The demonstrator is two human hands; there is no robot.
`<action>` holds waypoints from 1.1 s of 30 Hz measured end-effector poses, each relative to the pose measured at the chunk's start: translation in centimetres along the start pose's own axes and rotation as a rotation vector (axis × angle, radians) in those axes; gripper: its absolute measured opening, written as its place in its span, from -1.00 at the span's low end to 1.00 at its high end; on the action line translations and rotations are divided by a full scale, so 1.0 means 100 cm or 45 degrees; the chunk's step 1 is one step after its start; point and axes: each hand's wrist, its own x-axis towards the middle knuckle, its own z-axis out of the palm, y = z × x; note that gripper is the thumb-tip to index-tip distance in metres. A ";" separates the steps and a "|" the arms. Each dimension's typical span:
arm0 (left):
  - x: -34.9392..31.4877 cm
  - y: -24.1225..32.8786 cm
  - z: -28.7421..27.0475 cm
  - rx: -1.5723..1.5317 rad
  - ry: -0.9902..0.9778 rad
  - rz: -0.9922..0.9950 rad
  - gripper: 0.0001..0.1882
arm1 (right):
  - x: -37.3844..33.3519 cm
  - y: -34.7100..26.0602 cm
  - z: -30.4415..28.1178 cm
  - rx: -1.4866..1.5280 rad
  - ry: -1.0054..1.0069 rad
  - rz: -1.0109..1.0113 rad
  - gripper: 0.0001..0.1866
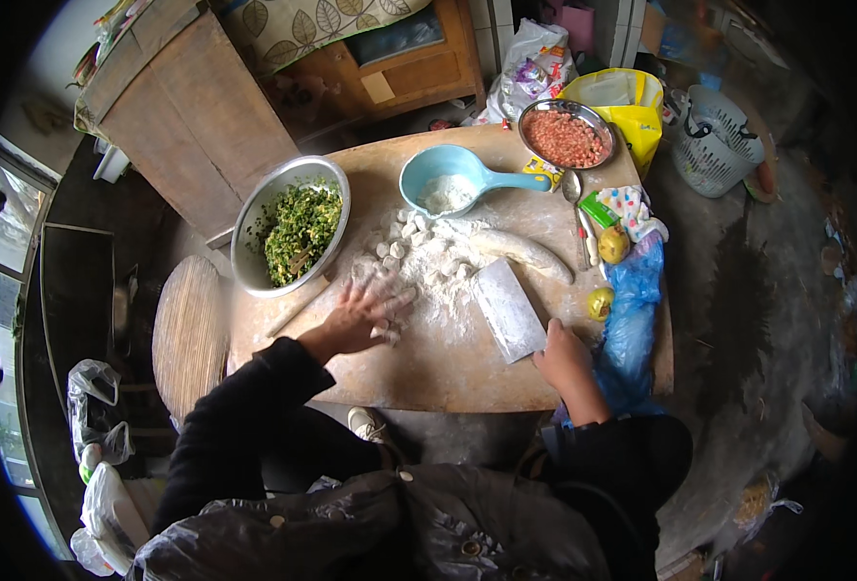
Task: The person kneads a ball of dough on a floured wooden table, rolls it into a long rope, and cuts it into small pieces using a cleaver. The person then rolls the cut pieces into smaller balls and coats them in flour.
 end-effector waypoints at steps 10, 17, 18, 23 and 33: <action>0.059 -0.014 0.005 0.218 0.020 0.004 -0.13 | -0.014 -0.006 -0.014 -0.020 0.016 -0.071 -0.57; 0.133 0.031 -0.019 -0.193 0.353 0.030 -0.50 | -0.029 -0.012 -0.022 0.298 0.224 -0.120 -0.62; 0.152 0.044 -0.018 -0.274 0.358 0.093 -0.53 | -0.033 -0.013 -0.025 0.264 0.186 -0.117 -0.64; 0.226 0.078 -0.015 -0.119 0.235 0.200 -0.45 | -0.049 -0.018 -0.044 0.217 0.149 -0.147 -0.68; 0.225 0.074 -0.028 -0.762 -0.172 -0.044 -0.53 | -0.061 0.007 -0.053 0.265 0.164 -0.131 -0.68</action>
